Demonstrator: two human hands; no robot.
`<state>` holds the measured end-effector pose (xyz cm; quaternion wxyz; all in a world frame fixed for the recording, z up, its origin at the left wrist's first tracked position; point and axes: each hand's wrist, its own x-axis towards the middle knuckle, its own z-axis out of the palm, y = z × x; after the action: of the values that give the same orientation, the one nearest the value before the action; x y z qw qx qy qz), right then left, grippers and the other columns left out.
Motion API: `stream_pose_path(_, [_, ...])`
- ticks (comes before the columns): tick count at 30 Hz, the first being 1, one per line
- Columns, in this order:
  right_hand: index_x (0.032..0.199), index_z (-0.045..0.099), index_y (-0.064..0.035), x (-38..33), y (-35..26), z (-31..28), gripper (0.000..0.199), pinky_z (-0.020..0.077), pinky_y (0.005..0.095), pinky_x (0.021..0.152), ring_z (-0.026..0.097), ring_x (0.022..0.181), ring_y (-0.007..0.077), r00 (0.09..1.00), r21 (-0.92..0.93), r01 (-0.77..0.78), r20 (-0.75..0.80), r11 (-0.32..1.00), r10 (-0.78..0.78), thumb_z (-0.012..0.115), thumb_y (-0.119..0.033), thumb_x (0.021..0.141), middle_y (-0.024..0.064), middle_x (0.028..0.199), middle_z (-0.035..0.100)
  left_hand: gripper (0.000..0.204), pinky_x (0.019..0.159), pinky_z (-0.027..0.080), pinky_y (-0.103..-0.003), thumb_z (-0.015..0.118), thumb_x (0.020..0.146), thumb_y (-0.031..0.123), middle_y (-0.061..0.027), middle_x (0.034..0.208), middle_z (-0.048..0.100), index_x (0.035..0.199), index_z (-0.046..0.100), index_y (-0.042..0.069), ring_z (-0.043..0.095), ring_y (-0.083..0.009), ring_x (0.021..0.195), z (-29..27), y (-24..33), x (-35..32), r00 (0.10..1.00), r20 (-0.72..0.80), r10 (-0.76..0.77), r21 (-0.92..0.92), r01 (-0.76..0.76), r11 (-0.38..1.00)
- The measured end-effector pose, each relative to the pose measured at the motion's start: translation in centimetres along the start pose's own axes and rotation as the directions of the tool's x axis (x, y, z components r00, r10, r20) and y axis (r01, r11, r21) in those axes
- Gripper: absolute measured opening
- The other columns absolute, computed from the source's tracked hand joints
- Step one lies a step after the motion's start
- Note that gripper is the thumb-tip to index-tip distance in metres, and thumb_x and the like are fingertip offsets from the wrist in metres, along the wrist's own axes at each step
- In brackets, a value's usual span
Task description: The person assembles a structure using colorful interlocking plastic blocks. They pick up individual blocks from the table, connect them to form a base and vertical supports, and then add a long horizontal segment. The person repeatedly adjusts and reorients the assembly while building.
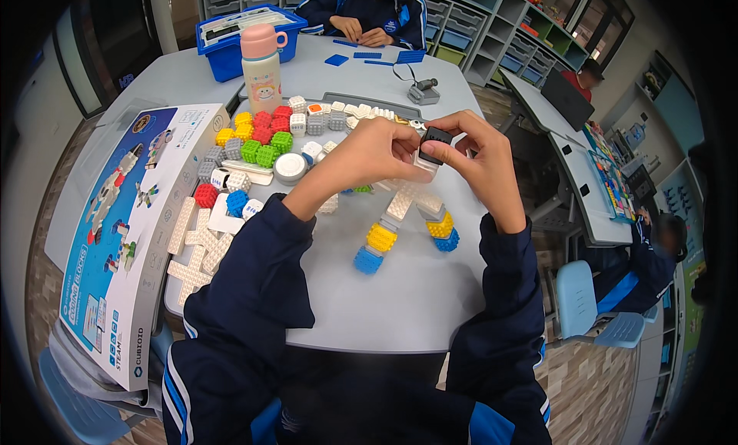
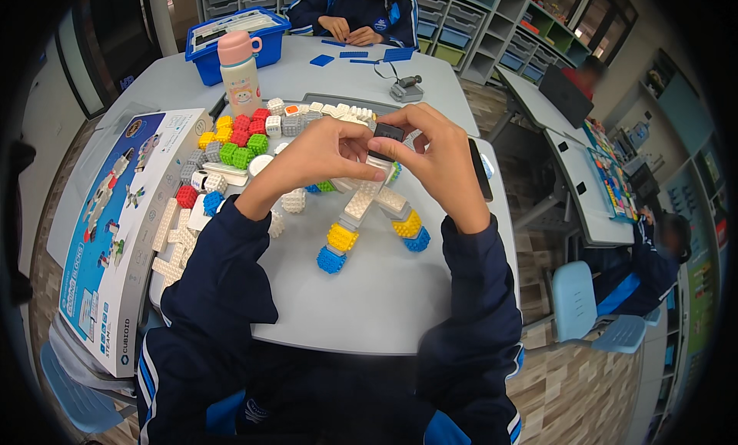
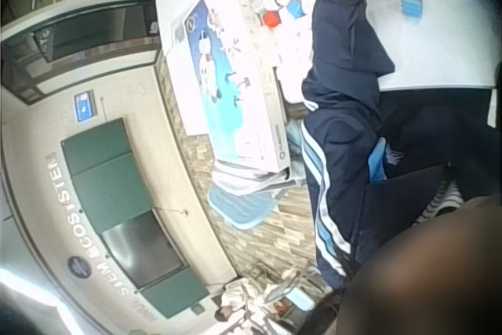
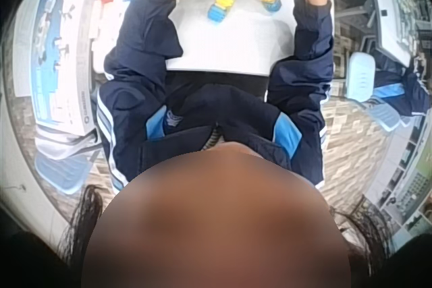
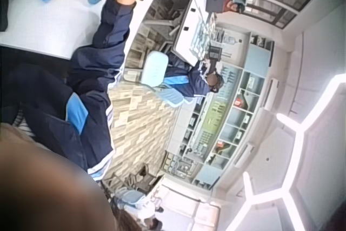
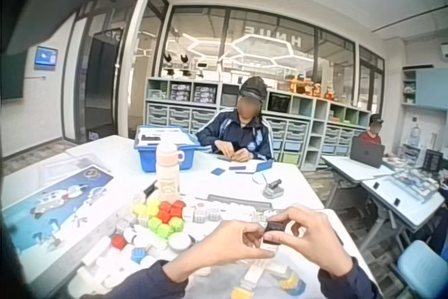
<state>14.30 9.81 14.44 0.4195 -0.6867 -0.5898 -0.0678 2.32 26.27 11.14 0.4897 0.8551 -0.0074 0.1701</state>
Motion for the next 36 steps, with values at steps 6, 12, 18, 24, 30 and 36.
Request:
stream_pose_path(6, [0.096, 0.073, -0.0041, 0.1, 0.9, 0.3, 0.03, 0.0457, 0.0249, 0.059, 0.062, 0.076, 0.0126, 1.0, 0.108, -0.028, -0.005, 0.994, 0.029, 0.083, -0.024, 0.076, 0.0034, 0.089, 0.067, 0.038, 0.068, 0.05, -0.025, 0.087, 0.07, 0.031, -0.0037, 0.075, 0.066, 0.089, 0.073, 0.001, 0.062, -0.011, 0.07, 0.0, 0.0, 0.1, 1.0, -0.023, 0.01, 0.039, -0.009, 0.999])
stream_pose_path(12, [0.097, 0.073, -0.0053, 0.3, 1.3, 0.3, 0.031, 0.0427, 0.0256, 0.057, 0.054, 0.069, 0.0115, 1.0, 0.126, -0.026, 0.018, 0.992, 0.024, 0.083, -0.025, 0.076, 0.0021, 0.083, 0.063, 0.037, 0.063, 0.05, -0.025, 0.088, 0.069, 0.029, -0.0047, 0.071, 0.067, 0.087, 0.075, -0.001, 0.062, -0.0108, 0.066, 0.3, 0.0, 0.1, 0.997, -0.071, 0.013, 0.073, -0.007, 0.997])
stream_pose_path(18, [0.099, 0.073, -0.0063, 0.4, 0.8, -0.1, 0.031, 0.0406, 0.0258, 0.056, 0.048, 0.063, 0.0116, 0.999, 0.047, 0.019, 0.033, 0.999, -0.021, 0.083, -0.027, 0.077, 0.002, 0.081, 0.061, 0.035, 0.063, 0.05, -0.025, 0.088, 0.069, 0.028, -0.0058, 0.07, 0.068, 0.084, 0.075, -0.001, 0.063, -0.011, 0.065, 0.2, 0.3, 0.0, 0.998, -0.056, -0.01, 0.078, 0.015, 0.997])
stream_pose_path(24, [0.109, 0.07, -0.0072, 0.3, 0.5, -0.5, 0.04, 0.0433, 0.0273, 0.058, 0.053, 0.067, 0.0156, 0.995, -0.025, 0.051, 0.086, 0.998, -0.049, 0.082, -0.028, 0.077, 0.0049, 0.09, 0.065, 0.036, 0.067, 0.052, -0.026, 0.087, 0.07, 0.028, -0.0071, 0.072, 0.068, 0.086, 0.073, -0.001, 0.064, -0.0119, 0.067, 0.1, 0.6, 0.1, 0.999, -0.034, 0.015, 0.129, -0.011, 0.992])
stream_pose_path(30, [0.14, 0.053, -0.0141, -0.7, -0.6, -2.2, 0.08, 0.0494, 0.0284, 0.076, 0.061, 0.103, 0.0199, 0.973, -0.069, 0.151, 0.189, 0.986, -0.135, 0.086, -0.024, 0.068, 0.0074, 0.132, 0.06, 0.058, 0.081, 0.055, -0.033, 0.087, 0.067, 0.022, -0.0135, 0.1, 0.069, 0.114, 0.063, -0.001, 0.068, -0.0227, 0.091, -1.2, 0.7, -0.8, 0.984, 0.045, 0.172, 0.315, -0.177, 0.933])
stream_pose_path(36, [0.142, 0.044, -0.0069, -1.4, -1.7, -1.7, 0.094, 0.0507, 0.0365, 0.093, 0.058, 0.114, 0.0312, 0.928, -0.324, 0.363, 0.209, 0.874, -0.308, 0.087, -0.009, 0.059, 0.0141, 0.139, 0.052, 0.073, 0.093, 0.052, -0.04, 0.084, 0.065, 0.006, -0.0141, 0.125, 0.056, 0.129, 0.05, 0.002, 0.058, -0.0327, 0.116, -2.4, 1.6, -1.7, 0.869, 0.044, 0.493, 0.629, -0.407, 0.662])
